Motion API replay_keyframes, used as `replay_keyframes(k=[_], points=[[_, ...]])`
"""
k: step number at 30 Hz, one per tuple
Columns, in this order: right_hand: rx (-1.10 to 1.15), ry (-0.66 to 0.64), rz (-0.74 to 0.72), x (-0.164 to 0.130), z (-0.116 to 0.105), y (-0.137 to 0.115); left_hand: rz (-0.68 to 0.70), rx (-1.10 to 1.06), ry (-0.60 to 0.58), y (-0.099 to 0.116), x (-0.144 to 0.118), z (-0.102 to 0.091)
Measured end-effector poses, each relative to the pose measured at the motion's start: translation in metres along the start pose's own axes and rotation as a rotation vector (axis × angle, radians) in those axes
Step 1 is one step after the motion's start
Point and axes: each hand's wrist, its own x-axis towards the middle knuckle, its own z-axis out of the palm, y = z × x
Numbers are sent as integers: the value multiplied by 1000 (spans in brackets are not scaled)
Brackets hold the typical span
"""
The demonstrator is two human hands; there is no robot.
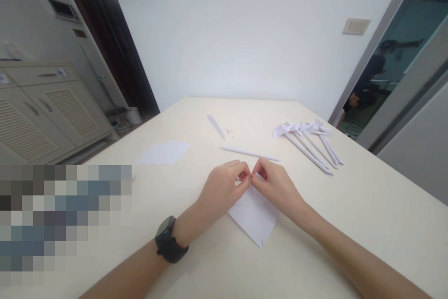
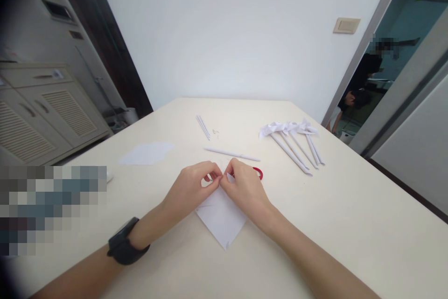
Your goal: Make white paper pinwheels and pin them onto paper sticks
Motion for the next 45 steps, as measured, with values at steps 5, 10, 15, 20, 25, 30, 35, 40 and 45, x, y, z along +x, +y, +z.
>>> replay_keyframes(k=[5, 10, 15, 20, 25, 30, 35, 40, 45], points=[[61, -4, 29, 1, -2, -1, -12, -60, 7, -1, 1, -2], [114, 11, 42, 2, -3, -3, -17, -112, 45, -4, 1, -1], [114, 76, 47, 0, -1, -4, 17, -36, 104, -2, -1, 0], [237, -3, 15, 4, -10, -4, -36, -159, 96, 1, 2, -7], [442, -151, 95, 8, -21, -3, -108, -348, 46, 5, 4, -14], [629, -332, 211, 9, -29, -2, -184, -540, -24, 4, 5, -15], [727, -438, 222, 11, -38, 0, -220, -636, -55, 4, 6, -16], [786, -473, 199, 13, -38, 4, -222, -666, -59, 4, 7, -18], [819, -485, 175, 12, -37, 5, -225, -656, -56, 7, 7, -18]])
